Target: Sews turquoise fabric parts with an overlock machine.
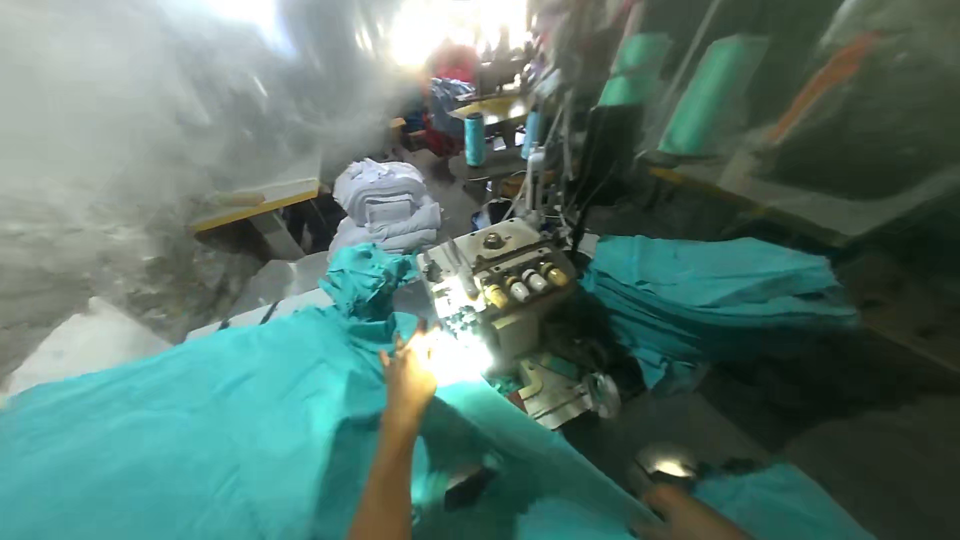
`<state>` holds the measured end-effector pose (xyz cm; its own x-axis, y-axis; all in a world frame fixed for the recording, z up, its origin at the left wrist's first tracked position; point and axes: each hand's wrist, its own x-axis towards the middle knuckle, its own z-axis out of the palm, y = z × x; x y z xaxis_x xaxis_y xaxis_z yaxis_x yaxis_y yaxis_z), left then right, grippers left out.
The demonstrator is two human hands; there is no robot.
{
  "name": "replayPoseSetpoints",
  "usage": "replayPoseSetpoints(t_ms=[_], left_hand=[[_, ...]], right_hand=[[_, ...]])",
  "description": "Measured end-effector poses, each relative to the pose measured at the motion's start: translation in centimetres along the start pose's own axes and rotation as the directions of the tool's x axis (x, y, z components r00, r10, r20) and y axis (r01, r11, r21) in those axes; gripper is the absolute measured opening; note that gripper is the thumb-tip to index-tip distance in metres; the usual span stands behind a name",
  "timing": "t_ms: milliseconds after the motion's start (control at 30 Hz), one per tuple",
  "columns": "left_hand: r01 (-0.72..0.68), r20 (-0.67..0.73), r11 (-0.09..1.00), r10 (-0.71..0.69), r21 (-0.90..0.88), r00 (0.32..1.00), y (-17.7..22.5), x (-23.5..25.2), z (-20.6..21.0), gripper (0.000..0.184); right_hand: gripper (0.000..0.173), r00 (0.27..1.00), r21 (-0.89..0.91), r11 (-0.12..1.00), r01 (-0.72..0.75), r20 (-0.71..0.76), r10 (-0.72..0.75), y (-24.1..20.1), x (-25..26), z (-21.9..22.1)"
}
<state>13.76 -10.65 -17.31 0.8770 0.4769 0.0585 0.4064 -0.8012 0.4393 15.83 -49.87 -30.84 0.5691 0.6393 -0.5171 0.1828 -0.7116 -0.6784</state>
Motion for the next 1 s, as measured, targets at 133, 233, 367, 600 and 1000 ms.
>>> replayPoseSetpoints(t_ms=[133,233,367,600,1000], left_hand=[[-0.032,-0.026,0.993,0.035,0.115,0.999,0.8,1.7,-0.2,0.035],[-0.245,-0.332,0.969,0.237,0.018,0.913,-0.6,0.6,0.8,0.031],[-0.448,-0.423,0.892,0.381,-0.067,0.822,-2.8,-0.7,1.5,0.033],[-0.556,-0.478,0.831,0.486,-0.007,0.732,-3.7,-3.9,-2.7,0.036],[-0.556,-0.335,0.83,0.539,0.052,0.773,-8.0,-7.8,-6.5,0.024]], right_hand=[[0.029,0.957,0.058,0.997,-0.055,-0.281,0.07,-3.2,-1.0,-5.9],[0.026,0.596,0.224,0.973,0.05,-0.788,0.151,-5.0,-5.1,-12.0],[0.03,0.102,0.299,0.951,0.083,-0.951,0.29,-3.6,-7.2,-18.5],[0.046,0.099,0.506,0.817,0.278,-0.861,0.499,-1.6,-4.4,-24.3],[0.03,0.158,0.214,0.975,-0.054,-0.963,0.22,-3.5,-3.7,-28.7]])
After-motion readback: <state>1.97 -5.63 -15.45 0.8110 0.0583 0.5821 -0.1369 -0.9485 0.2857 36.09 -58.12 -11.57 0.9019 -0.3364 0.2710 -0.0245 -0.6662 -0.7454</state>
